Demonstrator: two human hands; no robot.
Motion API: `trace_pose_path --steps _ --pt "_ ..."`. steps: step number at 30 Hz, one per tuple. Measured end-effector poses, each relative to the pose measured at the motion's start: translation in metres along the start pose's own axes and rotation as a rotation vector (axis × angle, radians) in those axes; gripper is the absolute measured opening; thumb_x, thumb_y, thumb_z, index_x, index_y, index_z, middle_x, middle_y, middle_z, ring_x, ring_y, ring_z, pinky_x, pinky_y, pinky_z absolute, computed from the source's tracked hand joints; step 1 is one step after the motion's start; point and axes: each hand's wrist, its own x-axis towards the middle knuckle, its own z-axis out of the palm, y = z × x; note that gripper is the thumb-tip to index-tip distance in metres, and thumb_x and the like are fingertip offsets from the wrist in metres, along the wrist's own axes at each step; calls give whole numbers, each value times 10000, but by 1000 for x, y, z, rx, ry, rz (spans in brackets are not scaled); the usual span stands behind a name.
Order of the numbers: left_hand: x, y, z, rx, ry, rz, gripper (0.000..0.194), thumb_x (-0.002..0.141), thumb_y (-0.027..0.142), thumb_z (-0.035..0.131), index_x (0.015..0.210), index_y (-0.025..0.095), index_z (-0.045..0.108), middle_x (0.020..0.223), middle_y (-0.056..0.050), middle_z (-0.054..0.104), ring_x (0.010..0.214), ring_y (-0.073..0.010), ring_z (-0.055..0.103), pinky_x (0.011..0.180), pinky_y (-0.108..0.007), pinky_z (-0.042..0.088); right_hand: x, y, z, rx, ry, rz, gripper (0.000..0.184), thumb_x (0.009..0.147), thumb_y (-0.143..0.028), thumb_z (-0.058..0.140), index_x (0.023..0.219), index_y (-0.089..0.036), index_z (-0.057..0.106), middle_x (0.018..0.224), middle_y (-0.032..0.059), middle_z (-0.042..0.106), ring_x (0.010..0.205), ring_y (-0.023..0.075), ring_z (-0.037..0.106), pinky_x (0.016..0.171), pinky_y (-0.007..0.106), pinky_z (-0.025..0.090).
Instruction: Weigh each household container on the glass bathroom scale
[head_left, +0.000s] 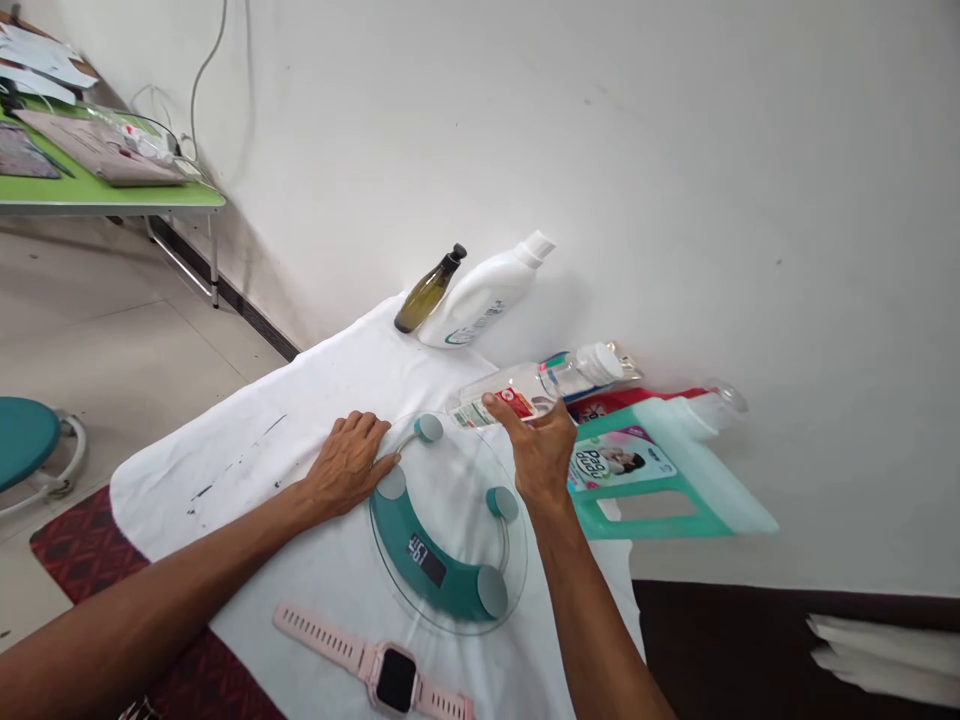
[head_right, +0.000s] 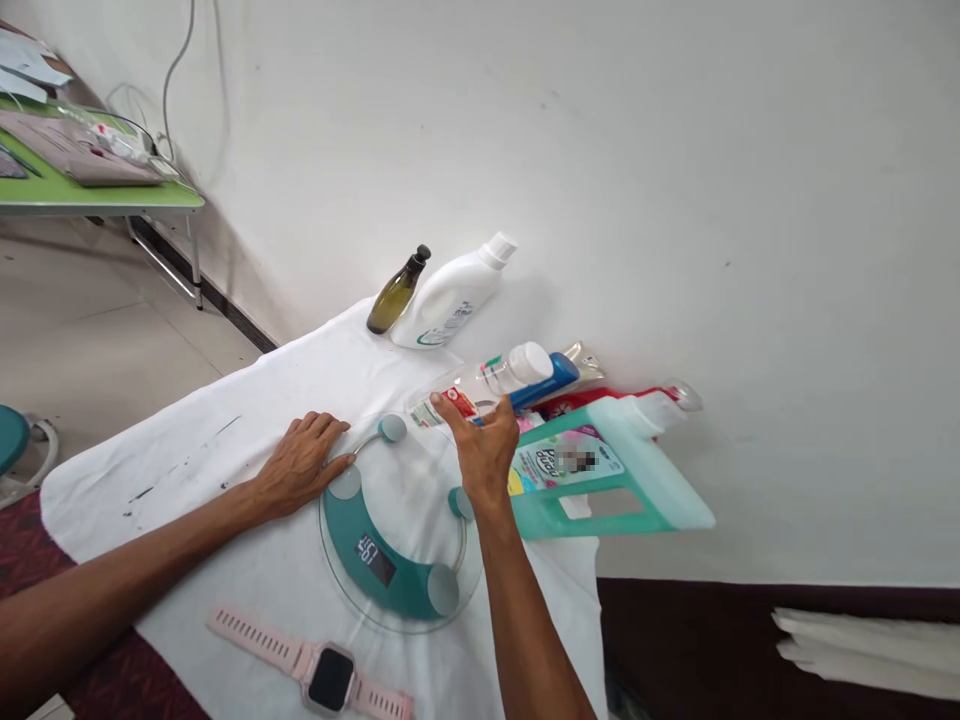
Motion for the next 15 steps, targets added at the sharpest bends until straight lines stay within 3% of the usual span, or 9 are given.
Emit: trace_pose_path --steps 3,6,10,15 --pt "0 -2 1 21 6 7 357 1048 450 467 1240 183 606 1161 -124 627 1076 -307 534 935 -497 451 -38 -4 -37 -27 -67 27 541 624 -522 921 945 -160 679 840 43 727 778 240 685 744 394 574" --pt "1 -4 1 45 -7 -3 376 1042 466 481 1255 182 604 1166 -119 628 1091 -304 538 952 -484 450 -68 -5 -56 -43 -72 83 551 608 -520 933 949 -165 685 895 76 752 794 265 717 720 404 592" --pt "2 -4 -2 64 -37 -11 404 1040 475 480 1273 167 601 1189 -129 631 1117 -310 542 978 -482 446 -89 3 -60 -20 -83 135 590 585 -554 936 952 -176 670 911 80 755 794 272 734 699 399 610" --pt "3 -4 -5 58 -54 -6 437 1044 501 450 1283 166 596 1201 -135 628 1124 -316 540 971 -490 450 -96 14 -53 -33 -77 135 635 593 -589 922 1003 -182 659 969 87 755 866 285 731 743 412 617"
